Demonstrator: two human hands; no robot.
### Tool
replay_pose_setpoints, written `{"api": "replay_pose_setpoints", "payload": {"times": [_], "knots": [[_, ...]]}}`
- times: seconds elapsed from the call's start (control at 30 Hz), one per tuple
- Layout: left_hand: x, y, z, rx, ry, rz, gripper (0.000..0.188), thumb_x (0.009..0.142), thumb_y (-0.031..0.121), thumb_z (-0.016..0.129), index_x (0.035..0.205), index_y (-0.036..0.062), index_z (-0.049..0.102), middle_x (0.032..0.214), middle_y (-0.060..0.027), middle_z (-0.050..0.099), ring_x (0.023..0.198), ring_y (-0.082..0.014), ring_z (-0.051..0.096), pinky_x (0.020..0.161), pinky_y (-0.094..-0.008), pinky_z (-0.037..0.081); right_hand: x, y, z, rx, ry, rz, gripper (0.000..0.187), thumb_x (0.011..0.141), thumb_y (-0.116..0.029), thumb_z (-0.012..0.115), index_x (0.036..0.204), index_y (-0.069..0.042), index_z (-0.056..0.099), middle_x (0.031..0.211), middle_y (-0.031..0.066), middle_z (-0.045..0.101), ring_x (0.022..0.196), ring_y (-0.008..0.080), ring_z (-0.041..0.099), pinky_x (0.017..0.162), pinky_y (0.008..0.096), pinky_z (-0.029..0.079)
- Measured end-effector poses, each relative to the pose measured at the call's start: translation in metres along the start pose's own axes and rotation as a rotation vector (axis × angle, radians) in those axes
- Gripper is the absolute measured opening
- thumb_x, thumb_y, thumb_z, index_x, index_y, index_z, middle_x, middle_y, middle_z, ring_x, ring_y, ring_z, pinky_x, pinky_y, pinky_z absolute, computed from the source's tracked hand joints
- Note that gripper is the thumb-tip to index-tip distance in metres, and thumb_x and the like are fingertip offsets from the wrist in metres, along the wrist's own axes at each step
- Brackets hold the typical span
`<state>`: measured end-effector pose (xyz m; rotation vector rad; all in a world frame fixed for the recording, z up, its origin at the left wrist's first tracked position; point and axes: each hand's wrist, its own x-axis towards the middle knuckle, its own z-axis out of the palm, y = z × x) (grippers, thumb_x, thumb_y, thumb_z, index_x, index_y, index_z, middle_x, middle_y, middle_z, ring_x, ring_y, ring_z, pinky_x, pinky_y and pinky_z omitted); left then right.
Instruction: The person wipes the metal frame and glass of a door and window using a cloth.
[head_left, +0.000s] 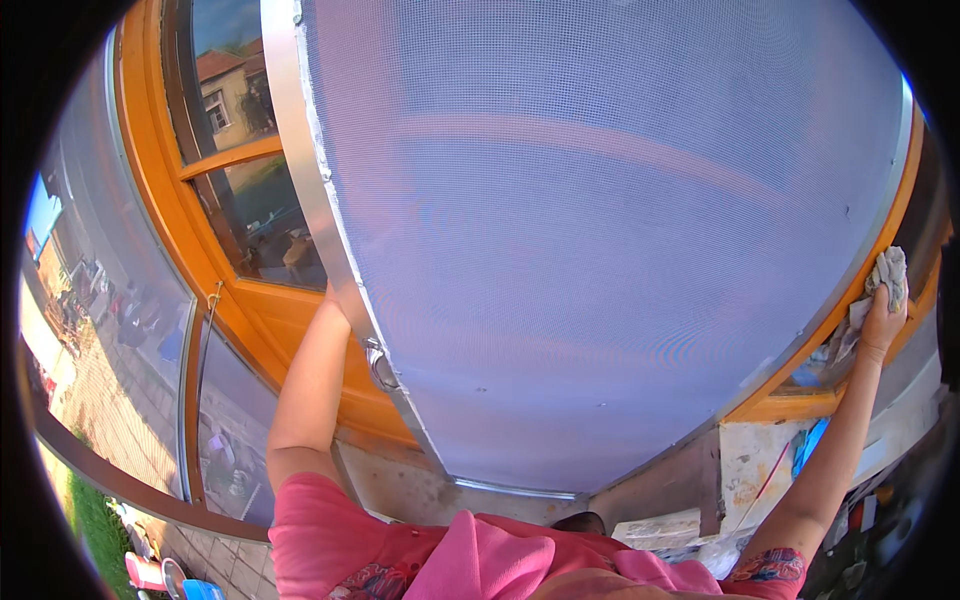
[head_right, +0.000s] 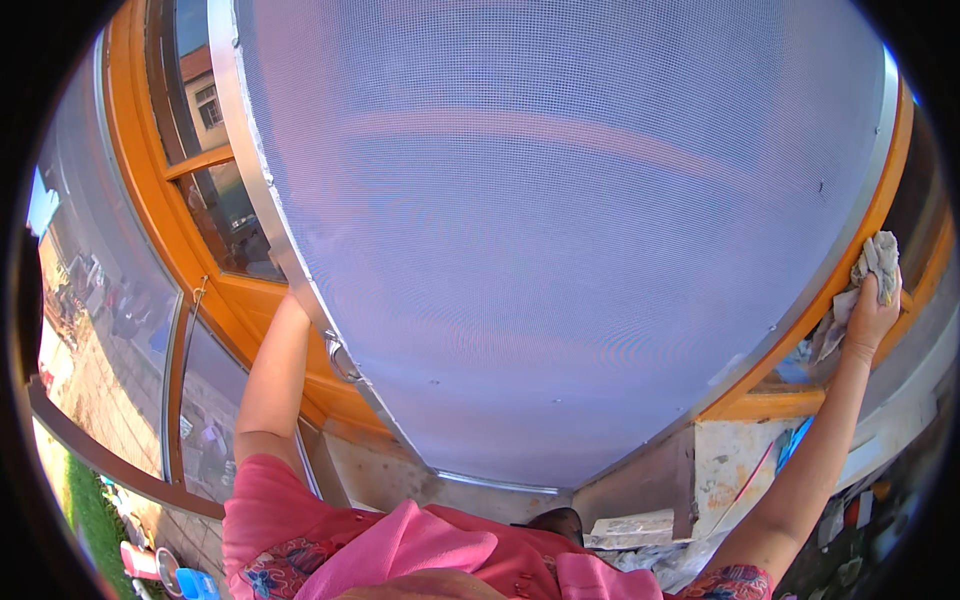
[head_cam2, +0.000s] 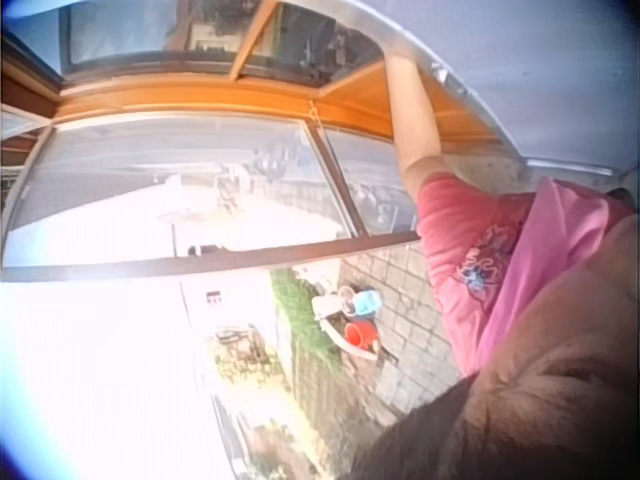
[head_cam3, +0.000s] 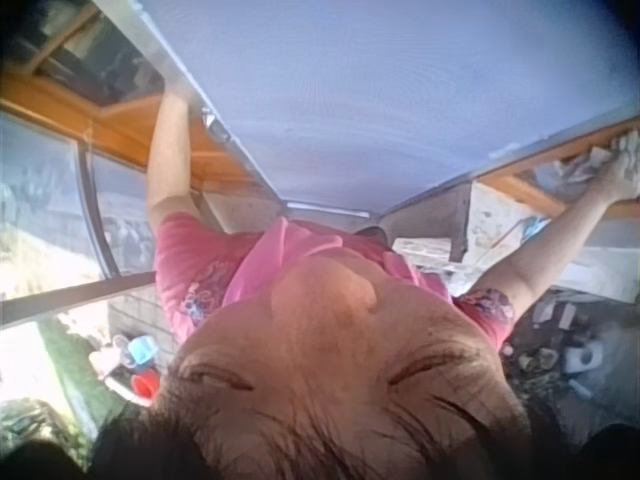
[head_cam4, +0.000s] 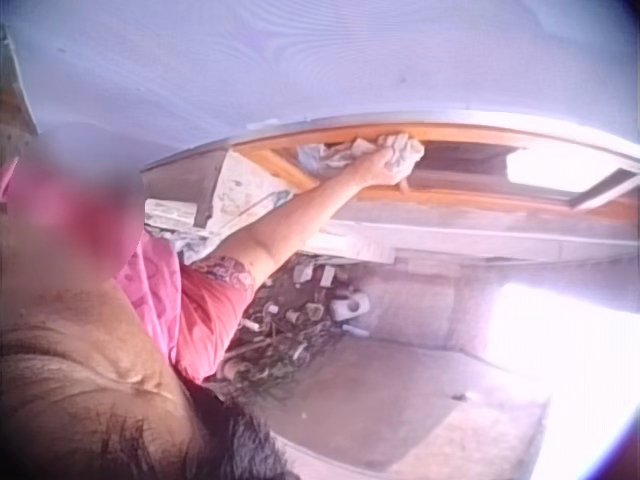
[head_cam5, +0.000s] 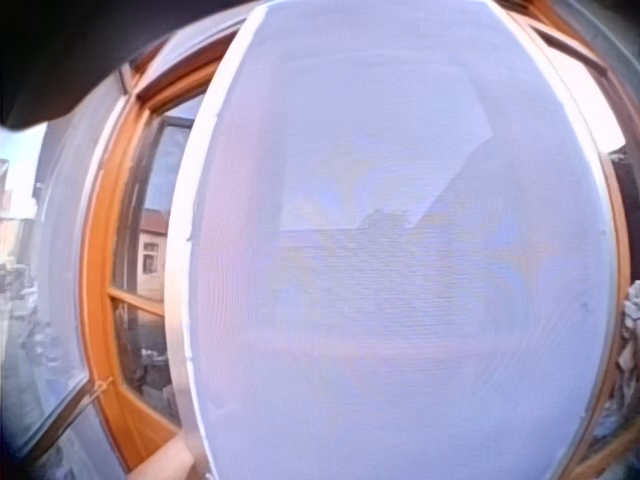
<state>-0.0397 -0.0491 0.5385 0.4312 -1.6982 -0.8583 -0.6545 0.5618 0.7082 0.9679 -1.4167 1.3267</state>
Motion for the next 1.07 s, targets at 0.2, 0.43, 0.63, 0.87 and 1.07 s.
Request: {"api": "replay_pose_setpoints", "payload": {"times": [0.2, 0.43, 0.63, 0.87, 1.07], "knots": [[0.005, -0.002, -0.007, 0.119, 0.018, 0.094, 0.031, 0.103, 0.022, 0.060, 0.129, 0.0046, 0.059, 0.117, -0.0071, 0.059, 0.103, -0.0188, 0.059, 0.094, -0.0304, 0.050, 0.009, -0.003, -0.002, -0.062, -0.013, -0.036, 0.047, 0.095, -0.010, 0.055, 0.139, 0.006, 0.058, 0.139, 0.0122, 0.064, 0.130, 0.0228, 0.059, 0.110, 0.0348, 0.045], [-0.052, -0.008, -0.006, 0.467, 0.341, 0.177, 0.028, 0.104, 0.022, 0.059, 0.124, 0.0033, 0.062, 0.116, -0.0083, 0.060, 0.103, -0.0201, 0.060, 0.095, -0.0310, 0.049, 0.017, -0.018, -0.016, -0.042, -0.076, -0.058, 0.046, 0.096, -0.009, 0.052, 0.138, 0.006, 0.060, 0.143, 0.0126, 0.061, 0.132, 0.0247, 0.057, 0.111, 0.0352, 0.044], [-0.139, -0.124, -0.043, 0.110, 0.490, -0.318, 0.030, 0.105, 0.026, 0.056, 0.108, -0.0015, 0.068, 0.100, -0.0093, 0.070, 0.097, -0.0186, 0.063, 0.091, -0.0299, 0.049, 0.016, -0.032, -0.001, -0.043, -0.088, -0.045, 0.050, 0.095, -0.010, 0.047, 0.142, 0.007, 0.056, 0.146, 0.0140, 0.059, 0.134, 0.0270, 0.056, 0.113, 0.0362, 0.042], [-0.156, -0.115, -0.002, -0.580, 0.515, -0.676, 0.028, 0.107, 0.027, 0.051, 0.094, 0.0045, 0.062, 0.085, -0.0008, 0.062, 0.078, -0.0127, 0.056, 0.074, -0.0273, 0.047, 0.018, -0.026, -0.004, -0.101, -0.105, -0.070, 0.051, 0.096, -0.011, 0.047, 0.143, 0.005, 0.056, 0.146, 0.0134, 0.059, 0.133, 0.0264, 0.056, 0.113, 0.0364, 0.042], [-0.144, -0.102, 0.011, -0.811, 0.474, -0.872, 0.043, 0.106, 0.043, 0.049, 0.118, 0.0051, 0.064, 0.100, -0.0061, 0.070, 0.092, -0.0203, 0.068, 0.084, -0.0357, 0.055, 0.023, -0.026, -0.014, -0.033, -0.134, -0.168, 0.045, 0.096, -0.005, 0.048, 0.138, 0.008, 0.060, 0.144, 0.0121, 0.061, 0.133, 0.0235, 0.057, 0.111, 0.0342, 0.045]]}}
